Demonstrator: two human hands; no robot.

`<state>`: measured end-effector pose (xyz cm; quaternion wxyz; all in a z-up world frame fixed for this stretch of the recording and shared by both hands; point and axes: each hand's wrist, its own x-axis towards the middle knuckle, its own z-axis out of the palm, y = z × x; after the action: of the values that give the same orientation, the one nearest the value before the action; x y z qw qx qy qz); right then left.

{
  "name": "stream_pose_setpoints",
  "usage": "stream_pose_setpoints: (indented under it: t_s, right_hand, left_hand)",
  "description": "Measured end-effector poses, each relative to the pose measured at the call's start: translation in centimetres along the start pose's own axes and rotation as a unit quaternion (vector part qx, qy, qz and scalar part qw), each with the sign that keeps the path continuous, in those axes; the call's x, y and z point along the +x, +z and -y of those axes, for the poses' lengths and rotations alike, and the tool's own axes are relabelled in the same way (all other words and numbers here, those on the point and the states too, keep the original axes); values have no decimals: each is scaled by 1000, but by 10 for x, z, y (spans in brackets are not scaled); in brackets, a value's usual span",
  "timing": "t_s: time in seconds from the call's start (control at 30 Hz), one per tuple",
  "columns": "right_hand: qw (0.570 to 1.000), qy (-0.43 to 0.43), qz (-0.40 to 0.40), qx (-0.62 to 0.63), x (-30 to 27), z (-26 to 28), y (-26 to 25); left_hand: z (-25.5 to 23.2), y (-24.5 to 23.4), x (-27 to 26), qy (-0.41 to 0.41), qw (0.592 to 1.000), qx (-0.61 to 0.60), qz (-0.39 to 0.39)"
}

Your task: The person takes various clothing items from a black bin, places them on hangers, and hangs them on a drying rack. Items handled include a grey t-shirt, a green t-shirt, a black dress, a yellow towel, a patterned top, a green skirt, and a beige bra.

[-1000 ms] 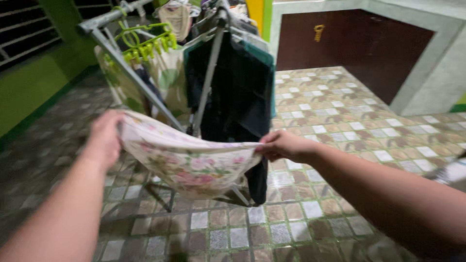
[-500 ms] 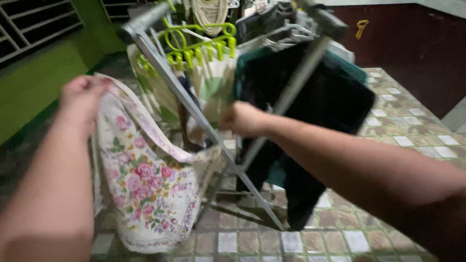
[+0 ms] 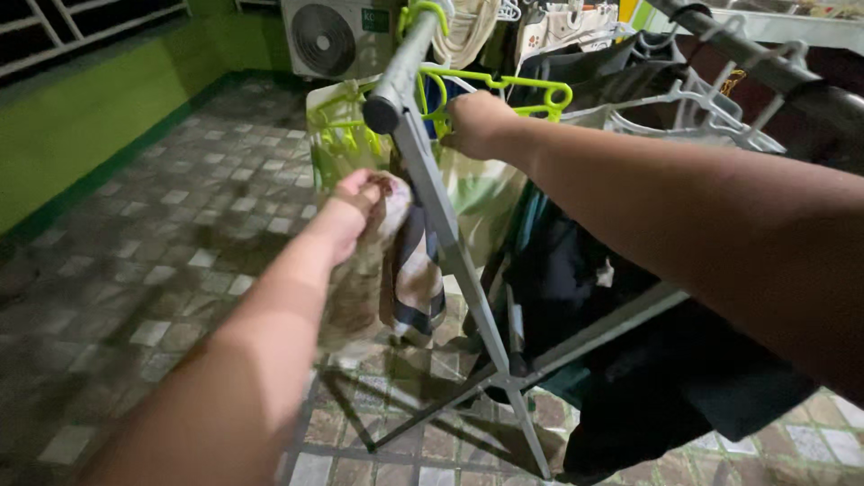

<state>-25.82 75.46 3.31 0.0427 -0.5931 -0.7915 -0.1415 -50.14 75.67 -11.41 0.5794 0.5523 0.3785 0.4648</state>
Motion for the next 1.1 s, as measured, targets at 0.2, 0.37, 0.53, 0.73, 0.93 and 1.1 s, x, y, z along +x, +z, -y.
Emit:
stream_pose_setpoints:
  t_s: [0.2,0.37,0.53,0.73,0.93,1.1]
  right_hand:
    - [985,107,-8,137,32,-19,14]
    - [974,38,15,223,44,-31,19]
    - [976,22,44,210,44,-31,17]
    - [984,-13,36,171,44,-37,17]
    - [983,-9,55,176,47,-42,18]
    - [981,-9,71,182,41,-35,9]
  left_hand:
    - [21,41,49,5,986,-163,43]
    - [30,73,52,-2,962,-268,52]
    - [42,88,68,-23,955,-295,29]
    - [60,93,73,-7,943,-332,34]
    - [52,84,59,-24,930,-364,42]
    - [64,82,71,-67,945,-316,53]
